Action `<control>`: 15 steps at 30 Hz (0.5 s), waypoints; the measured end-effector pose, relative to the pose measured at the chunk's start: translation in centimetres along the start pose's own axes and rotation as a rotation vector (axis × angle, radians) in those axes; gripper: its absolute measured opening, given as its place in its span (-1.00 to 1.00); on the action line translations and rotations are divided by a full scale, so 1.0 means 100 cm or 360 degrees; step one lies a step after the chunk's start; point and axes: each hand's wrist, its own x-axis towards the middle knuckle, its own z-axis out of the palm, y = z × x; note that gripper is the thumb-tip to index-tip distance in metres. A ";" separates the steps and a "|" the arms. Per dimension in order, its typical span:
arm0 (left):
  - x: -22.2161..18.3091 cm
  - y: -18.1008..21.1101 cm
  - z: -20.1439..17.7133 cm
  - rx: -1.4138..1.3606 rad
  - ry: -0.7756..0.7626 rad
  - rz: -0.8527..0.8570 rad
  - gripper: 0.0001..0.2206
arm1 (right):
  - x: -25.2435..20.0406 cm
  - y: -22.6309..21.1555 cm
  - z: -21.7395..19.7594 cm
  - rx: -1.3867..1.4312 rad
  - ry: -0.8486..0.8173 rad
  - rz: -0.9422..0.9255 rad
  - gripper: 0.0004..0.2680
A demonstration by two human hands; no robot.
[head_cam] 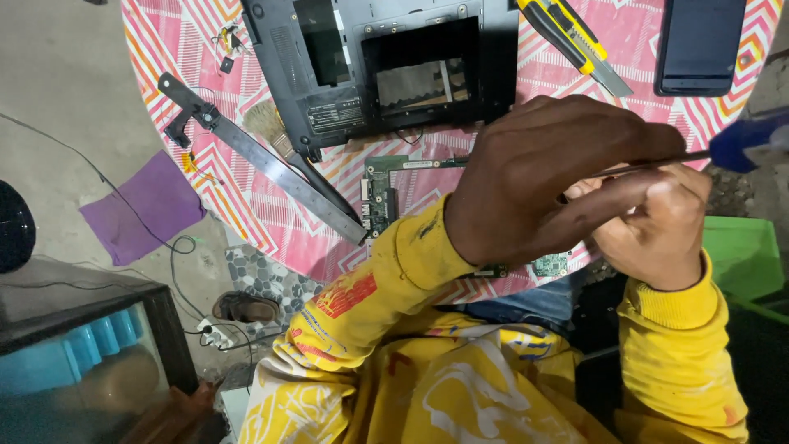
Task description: Installing a cooling fan onto a laptop motherboard and securing it with screws using a screwdriver.
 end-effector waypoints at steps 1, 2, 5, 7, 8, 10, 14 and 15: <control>0.003 0.001 -0.002 0.0021 0.0043 0.0066 -0.76 | -0.006 0.010 0.003 -0.0026 0.0033 -0.0003 -0.84; 0.005 0.002 -0.004 0.0042 0.0086 0.0133 -0.77 | -0.013 0.020 0.007 -0.0052 0.0067 -0.0006 -0.74; 0.000 -0.010 -0.003 -0.0018 -0.0126 0.0146 -0.75 | 0.004 0.002 -0.005 0.0083 0.0011 -0.0044 -0.74; 0.000 -0.005 -0.002 -0.0047 -0.0099 0.0125 -0.75 | 0.012 -0.010 -0.008 0.0125 -0.0026 -0.0053 -0.85; 0.001 -0.003 -0.002 -0.0074 -0.0073 0.0111 -0.73 | 0.016 -0.016 -0.010 0.0164 -0.0057 -0.0065 -0.90; 0.006 0.003 -0.002 -0.0035 0.0027 0.0134 -0.76 | 0.005 -0.002 -0.002 0.0122 -0.0003 -0.0102 -0.94; 0.003 0.001 -0.001 0.0040 0.0137 0.0248 -0.76 | 0.014 -0.003 -0.004 0.0196 0.0044 -0.0084 -0.66; 0.002 0.000 -0.001 0.0038 0.0135 0.0245 -0.76 | 0.026 -0.014 -0.017 0.0197 0.0042 -0.0080 -0.66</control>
